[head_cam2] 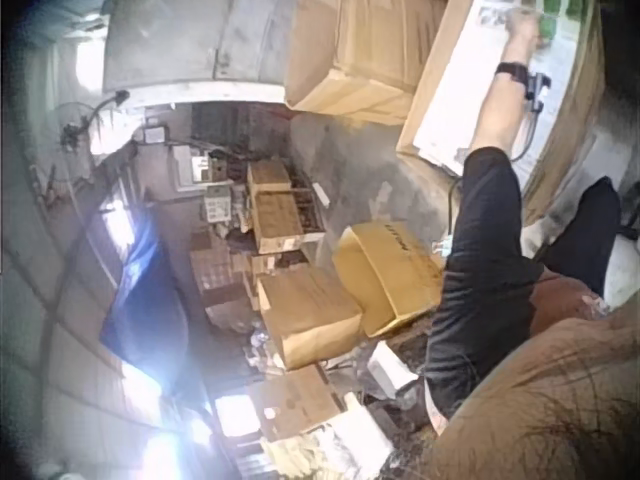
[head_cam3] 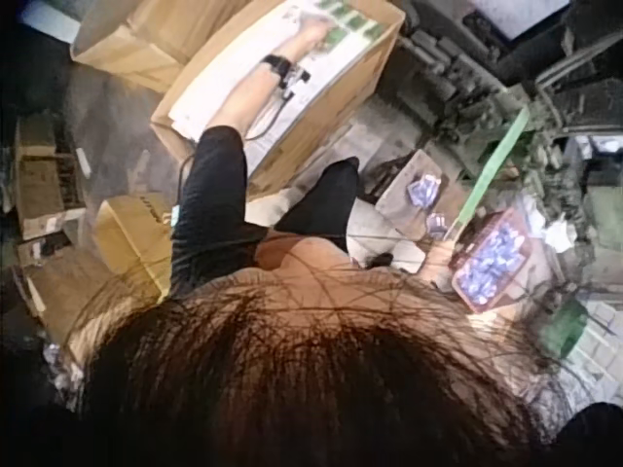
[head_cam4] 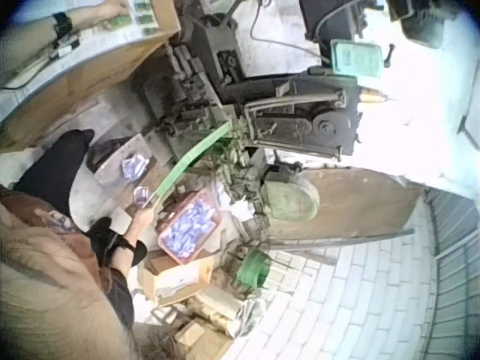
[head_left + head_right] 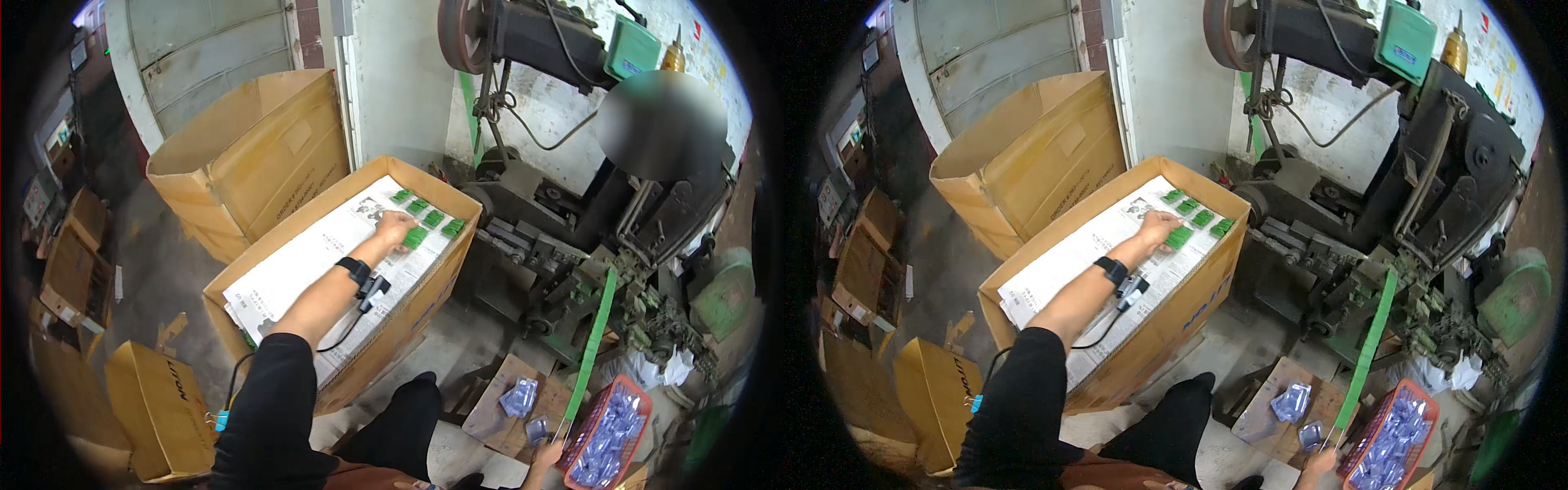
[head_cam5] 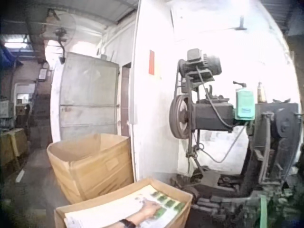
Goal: Operating a machine to process strips and packaging small gold components into plastic bags.
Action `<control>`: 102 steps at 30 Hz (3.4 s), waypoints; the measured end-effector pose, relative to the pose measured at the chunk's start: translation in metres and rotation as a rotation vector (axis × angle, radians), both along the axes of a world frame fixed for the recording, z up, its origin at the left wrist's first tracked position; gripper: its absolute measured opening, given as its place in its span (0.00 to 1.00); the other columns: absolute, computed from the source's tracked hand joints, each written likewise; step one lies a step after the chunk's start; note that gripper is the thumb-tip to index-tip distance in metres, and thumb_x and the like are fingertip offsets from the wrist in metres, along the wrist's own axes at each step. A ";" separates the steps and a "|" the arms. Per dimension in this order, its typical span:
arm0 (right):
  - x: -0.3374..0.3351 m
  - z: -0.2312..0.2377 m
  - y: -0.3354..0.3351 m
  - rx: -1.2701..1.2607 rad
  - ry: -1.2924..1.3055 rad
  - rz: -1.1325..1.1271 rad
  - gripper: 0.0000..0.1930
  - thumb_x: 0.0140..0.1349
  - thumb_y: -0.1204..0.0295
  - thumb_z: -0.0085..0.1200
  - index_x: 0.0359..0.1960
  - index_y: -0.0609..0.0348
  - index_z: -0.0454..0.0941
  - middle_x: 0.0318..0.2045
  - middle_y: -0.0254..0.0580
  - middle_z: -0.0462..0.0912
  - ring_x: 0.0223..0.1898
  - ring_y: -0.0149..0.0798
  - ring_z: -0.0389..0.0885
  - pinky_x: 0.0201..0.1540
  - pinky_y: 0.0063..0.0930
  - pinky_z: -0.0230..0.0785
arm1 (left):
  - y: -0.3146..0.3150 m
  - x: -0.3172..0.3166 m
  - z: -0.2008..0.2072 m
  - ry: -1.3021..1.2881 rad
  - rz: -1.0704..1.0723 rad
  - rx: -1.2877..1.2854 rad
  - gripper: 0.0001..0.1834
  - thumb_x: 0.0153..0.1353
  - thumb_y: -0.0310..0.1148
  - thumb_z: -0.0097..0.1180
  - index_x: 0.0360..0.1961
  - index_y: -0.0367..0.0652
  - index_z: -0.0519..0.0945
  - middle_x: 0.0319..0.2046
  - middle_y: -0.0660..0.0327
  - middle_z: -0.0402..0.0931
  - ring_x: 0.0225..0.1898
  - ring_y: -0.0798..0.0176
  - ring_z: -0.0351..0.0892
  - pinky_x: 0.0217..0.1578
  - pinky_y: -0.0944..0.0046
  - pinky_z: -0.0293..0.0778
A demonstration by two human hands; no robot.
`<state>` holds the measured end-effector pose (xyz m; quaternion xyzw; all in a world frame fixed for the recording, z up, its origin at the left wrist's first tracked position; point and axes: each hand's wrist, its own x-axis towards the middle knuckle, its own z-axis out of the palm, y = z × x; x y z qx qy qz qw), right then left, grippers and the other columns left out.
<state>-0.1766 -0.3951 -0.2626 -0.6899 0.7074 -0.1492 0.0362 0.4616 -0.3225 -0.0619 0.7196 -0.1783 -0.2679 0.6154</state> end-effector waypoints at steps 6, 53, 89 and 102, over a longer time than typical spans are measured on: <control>-0.003 -0.015 -0.002 -0.058 -0.078 0.159 0.07 0.46 0.71 0.62 0.28 0.56 0.80 0.29 0.47 0.80 0.32 0.52 0.79 0.33 0.42 0.70 | -0.032 -0.020 -0.027 0.020 -0.004 0.030 0.10 0.56 0.28 0.52 0.36 0.32 0.78 0.29 0.50 0.77 0.25 0.53 0.77 0.23 0.52 0.77; 0.057 0.186 -0.050 0.129 -0.208 0.653 0.18 0.50 0.80 0.47 0.45 0.53 0.75 0.42 0.55 0.72 0.47 0.55 0.73 0.46 0.43 0.68 | 0.015 -0.488 -0.090 1.117 -0.761 -0.042 0.32 0.65 0.59 0.30 0.53 0.42 0.65 0.39 0.52 0.74 0.38 0.52 0.78 0.35 0.54 0.76; -0.025 0.059 0.041 0.249 -0.211 0.157 0.23 0.57 0.60 0.50 0.55 0.50 0.70 0.57 0.53 0.69 0.53 0.54 0.72 0.53 0.41 0.66 | 0.041 -0.376 0.064 0.584 -1.139 0.001 0.21 0.66 0.47 0.45 0.44 0.38 0.75 0.28 0.57 0.76 0.28 0.58 0.83 0.20 0.66 0.79; 0.000 0.010 0.010 0.130 -0.007 0.119 0.09 0.52 0.72 0.55 0.34 0.61 0.78 0.30 0.54 0.80 0.33 0.55 0.79 0.35 0.46 0.71 | 0.038 -0.008 0.046 -0.281 -0.090 0.067 0.14 0.57 0.40 0.57 0.32 0.38 0.82 0.23 0.59 0.79 0.18 0.68 0.75 0.13 0.70 0.69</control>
